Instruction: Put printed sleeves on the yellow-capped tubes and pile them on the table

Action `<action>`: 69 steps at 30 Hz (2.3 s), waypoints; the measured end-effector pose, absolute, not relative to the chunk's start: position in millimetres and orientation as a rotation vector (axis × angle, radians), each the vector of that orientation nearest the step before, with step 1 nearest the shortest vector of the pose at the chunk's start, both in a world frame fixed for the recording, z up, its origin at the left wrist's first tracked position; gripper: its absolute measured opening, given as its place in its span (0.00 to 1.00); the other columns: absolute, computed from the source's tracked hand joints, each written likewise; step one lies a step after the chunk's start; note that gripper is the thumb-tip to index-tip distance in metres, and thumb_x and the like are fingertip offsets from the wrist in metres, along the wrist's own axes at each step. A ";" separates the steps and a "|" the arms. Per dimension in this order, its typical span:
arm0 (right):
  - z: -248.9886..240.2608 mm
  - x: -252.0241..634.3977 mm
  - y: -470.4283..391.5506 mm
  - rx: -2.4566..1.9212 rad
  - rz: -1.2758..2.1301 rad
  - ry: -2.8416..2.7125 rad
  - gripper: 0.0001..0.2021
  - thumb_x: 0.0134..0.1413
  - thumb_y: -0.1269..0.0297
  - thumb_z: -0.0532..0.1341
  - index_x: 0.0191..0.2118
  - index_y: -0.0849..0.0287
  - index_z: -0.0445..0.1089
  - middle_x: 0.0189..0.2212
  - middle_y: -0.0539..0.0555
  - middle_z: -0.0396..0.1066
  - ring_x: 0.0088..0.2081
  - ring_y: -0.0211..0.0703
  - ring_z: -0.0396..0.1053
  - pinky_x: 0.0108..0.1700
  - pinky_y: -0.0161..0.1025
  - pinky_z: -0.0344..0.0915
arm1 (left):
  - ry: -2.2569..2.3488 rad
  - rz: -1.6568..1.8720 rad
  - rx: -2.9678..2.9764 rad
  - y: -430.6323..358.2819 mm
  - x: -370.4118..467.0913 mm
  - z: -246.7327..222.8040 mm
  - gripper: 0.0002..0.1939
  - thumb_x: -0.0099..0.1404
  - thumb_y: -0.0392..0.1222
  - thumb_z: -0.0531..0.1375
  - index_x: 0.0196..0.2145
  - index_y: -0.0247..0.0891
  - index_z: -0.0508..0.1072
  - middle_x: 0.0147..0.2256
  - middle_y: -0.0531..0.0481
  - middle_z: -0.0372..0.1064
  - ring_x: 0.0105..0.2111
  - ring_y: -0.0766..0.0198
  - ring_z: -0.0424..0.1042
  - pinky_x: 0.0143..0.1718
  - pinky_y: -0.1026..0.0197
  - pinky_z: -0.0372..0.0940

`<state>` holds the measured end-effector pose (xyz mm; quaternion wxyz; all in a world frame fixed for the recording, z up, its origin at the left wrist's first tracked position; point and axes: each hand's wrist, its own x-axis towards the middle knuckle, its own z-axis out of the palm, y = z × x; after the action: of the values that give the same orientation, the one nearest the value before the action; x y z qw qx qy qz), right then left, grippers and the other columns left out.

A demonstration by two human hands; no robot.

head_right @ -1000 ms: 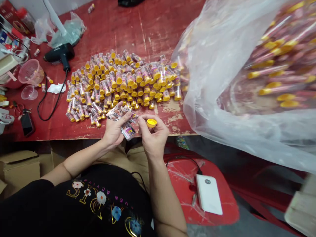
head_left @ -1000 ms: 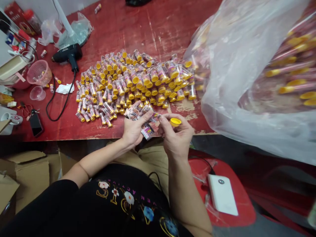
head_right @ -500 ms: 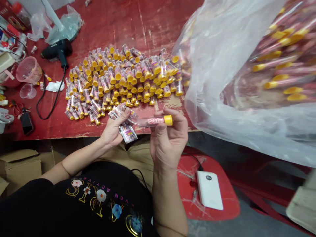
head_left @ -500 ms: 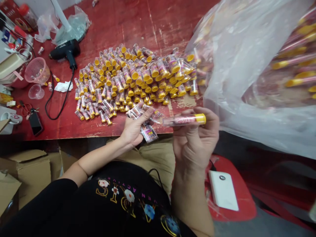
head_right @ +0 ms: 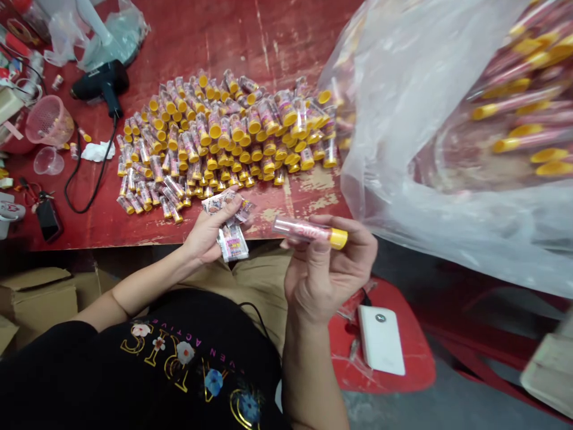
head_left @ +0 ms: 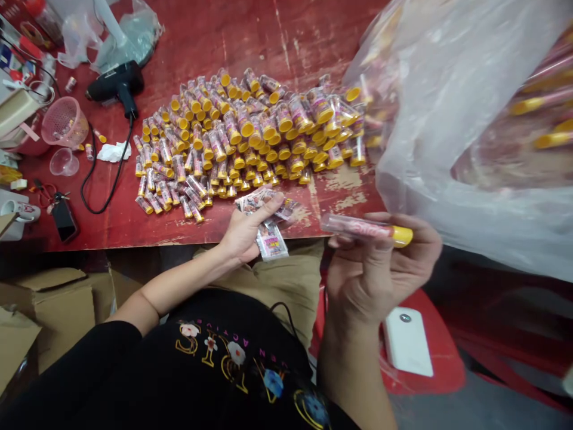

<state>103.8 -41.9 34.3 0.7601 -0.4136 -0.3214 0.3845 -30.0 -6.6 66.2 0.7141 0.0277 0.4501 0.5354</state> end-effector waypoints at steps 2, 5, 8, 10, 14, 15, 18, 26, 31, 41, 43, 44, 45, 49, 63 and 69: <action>33.6 104.2 -41.1 -0.901 0.860 -0.722 0.11 0.57 0.58 0.74 0.44 0.50 0.77 0.39 0.50 0.74 0.29 0.36 0.71 0.28 0.35 0.72 | 1.006 1.180 0.072 -7.5 -29.3 67.5 0.14 0.63 0.30 0.72 0.46 0.36 0.80 0.32 0.54 0.76 0.39 0.62 0.81 0.55 0.50 0.73; 30.5 100.4 -41.6 -0.945 0.831 -0.769 0.12 0.57 0.55 0.74 0.44 0.47 0.77 0.39 0.50 0.75 0.28 0.38 0.71 0.27 0.38 0.73 | 1.011 1.145 0.083 -9.4 -27.6 70.4 0.13 0.61 0.30 0.72 0.44 0.36 0.80 0.31 0.54 0.75 0.34 0.64 0.78 0.56 0.48 0.73; 28.9 96.4 -46.1 -0.967 0.786 -0.804 0.13 0.56 0.57 0.74 0.46 0.47 0.77 0.41 0.51 0.75 0.30 0.39 0.73 0.28 0.39 0.75 | 0.997 1.138 0.109 -11.3 -26.8 71.6 0.09 0.63 0.31 0.71 0.41 0.35 0.79 0.30 0.54 0.75 0.31 0.66 0.75 0.56 0.46 0.74; 29.9 95.6 -51.0 -1.005 0.761 -0.823 0.13 0.55 0.62 0.75 0.46 0.49 0.78 0.43 0.52 0.76 0.36 0.42 0.76 0.32 0.41 0.77 | 0.995 1.164 0.146 -12.5 -27.0 70.8 0.10 0.61 0.32 0.72 0.41 0.35 0.79 0.31 0.54 0.75 0.31 0.67 0.75 0.55 0.45 0.74; 33.2 97.7 -59.5 -1.106 0.661 -0.897 0.14 0.53 0.67 0.76 0.45 0.53 0.77 0.44 0.53 0.77 0.46 0.46 0.78 0.45 0.46 0.81 | 1.011 1.204 0.214 -15.5 -28.2 67.3 0.12 0.58 0.35 0.75 0.36 0.36 0.77 0.33 0.53 0.75 0.36 0.63 0.77 0.56 0.46 0.73; 33.5 98.5 -61.0 -1.119 0.644 -0.918 0.14 0.53 0.67 0.76 0.44 0.53 0.76 0.43 0.52 0.77 0.47 0.46 0.78 0.48 0.48 0.81 | 1.004 1.200 0.233 -16.4 -28.3 66.4 0.13 0.57 0.36 0.76 0.36 0.36 0.77 0.34 0.52 0.76 0.38 0.61 0.78 0.55 0.46 0.73; 32.7 100.2 -64.4 -1.107 0.702 -0.934 0.14 0.52 0.67 0.76 0.42 0.54 0.75 0.42 0.52 0.78 0.45 0.45 0.79 0.48 0.47 0.82 | 0.974 1.220 0.314 -19.2 -27.9 64.0 0.19 0.51 0.38 0.79 0.36 0.37 0.77 0.35 0.51 0.77 0.38 0.61 0.78 0.53 0.48 0.74; 26.9 103.6 -64.7 -1.058 0.988 -0.608 0.16 0.47 0.60 0.79 0.39 0.56 0.76 0.36 0.48 0.81 0.27 0.36 0.79 0.31 0.35 0.81 | 0.964 1.203 0.391 -22.5 -26.7 55.1 0.19 0.47 0.41 0.81 0.33 0.35 0.78 0.35 0.50 0.78 0.35 0.63 0.76 0.50 0.52 0.72; 23.8 104.4 -63.8 -1.088 1.156 -0.533 0.20 0.45 0.54 0.80 0.39 0.57 0.77 0.31 0.48 0.82 0.25 0.36 0.78 0.29 0.32 0.79 | 0.992 1.129 0.365 -20.8 -29.5 54.1 0.18 0.49 0.40 0.80 0.33 0.36 0.78 0.35 0.49 0.78 0.39 0.59 0.77 0.54 0.49 0.70; 24.3 106.3 -66.1 -1.065 1.042 -0.558 0.16 0.46 0.58 0.80 0.39 0.56 0.78 0.30 0.47 0.80 0.25 0.36 0.78 0.30 0.33 0.79 | 1.012 1.132 0.152 -15.9 -30.2 53.1 0.19 0.50 0.36 0.80 0.36 0.35 0.78 0.36 0.49 0.78 0.43 0.57 0.79 0.55 0.48 0.71; 23.9 108.0 -66.6 -1.054 1.013 -0.578 0.15 0.47 0.60 0.79 0.39 0.56 0.78 0.33 0.48 0.81 0.26 0.35 0.78 0.30 0.33 0.80 | 1.009 1.109 0.113 -16.4 -30.4 53.6 0.17 0.53 0.35 0.79 0.38 0.35 0.79 0.37 0.49 0.78 0.43 0.58 0.79 0.55 0.47 0.72; 23.9 108.4 -66.6 -1.045 1.006 -0.596 0.15 0.48 0.61 0.79 0.39 0.56 0.78 0.34 0.49 0.81 0.26 0.36 0.78 0.30 0.33 0.80 | 1.006 1.101 0.104 -16.8 -30.5 53.8 0.16 0.54 0.35 0.78 0.38 0.35 0.79 0.37 0.48 0.78 0.42 0.58 0.79 0.54 0.47 0.72; 23.9 108.3 -66.3 -1.035 1.003 -0.616 0.15 0.48 0.61 0.79 0.40 0.57 0.78 0.34 0.49 0.81 0.27 0.36 0.79 0.30 0.34 0.80 | 1.003 1.092 0.101 -17.4 -30.6 54.0 0.15 0.56 0.34 0.77 0.38 0.35 0.79 0.37 0.48 0.78 0.42 0.58 0.79 0.54 0.47 0.72; 23.0 105.1 -64.6 -1.036 0.939 -0.678 0.13 0.51 0.61 0.78 0.40 0.54 0.78 0.36 0.48 0.80 0.28 0.37 0.79 0.31 0.37 0.82 | 0.987 1.032 0.118 -19.0 -30.7 55.6 0.08 0.60 0.33 0.74 0.36 0.34 0.79 0.35 0.48 0.79 0.42 0.58 0.80 0.53 0.49 0.74; 11.7 107.1 -81.1 -1.216 0.625 -1.172 0.18 0.65 0.65 0.68 0.60 0.50 0.78 0.52 0.57 0.81 0.48 0.49 0.83 0.50 0.51 0.84 | 0.956 1.076 0.202 -24.8 -28.4 55.9 0.15 0.56 0.37 0.77 0.37 0.34 0.78 0.37 0.49 0.79 0.39 0.61 0.79 0.50 0.53 0.74; 8.9 114.3 -80.2 -1.173 0.268 -1.460 0.28 0.52 0.72 0.76 0.59 0.49 0.80 0.46 0.54 0.85 0.42 0.49 0.84 0.46 0.46 0.84 | 0.981 1.120 0.260 -26.3 -28.0 54.1 0.27 0.46 0.44 0.82 0.39 0.34 0.77 0.39 0.47 0.80 0.42 0.58 0.79 0.51 0.52 0.74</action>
<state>114.3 -80.2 8.9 0.5850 -0.5028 -0.6259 0.1147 -28.0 -26.3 54.1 0.7279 0.1178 0.4450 0.5082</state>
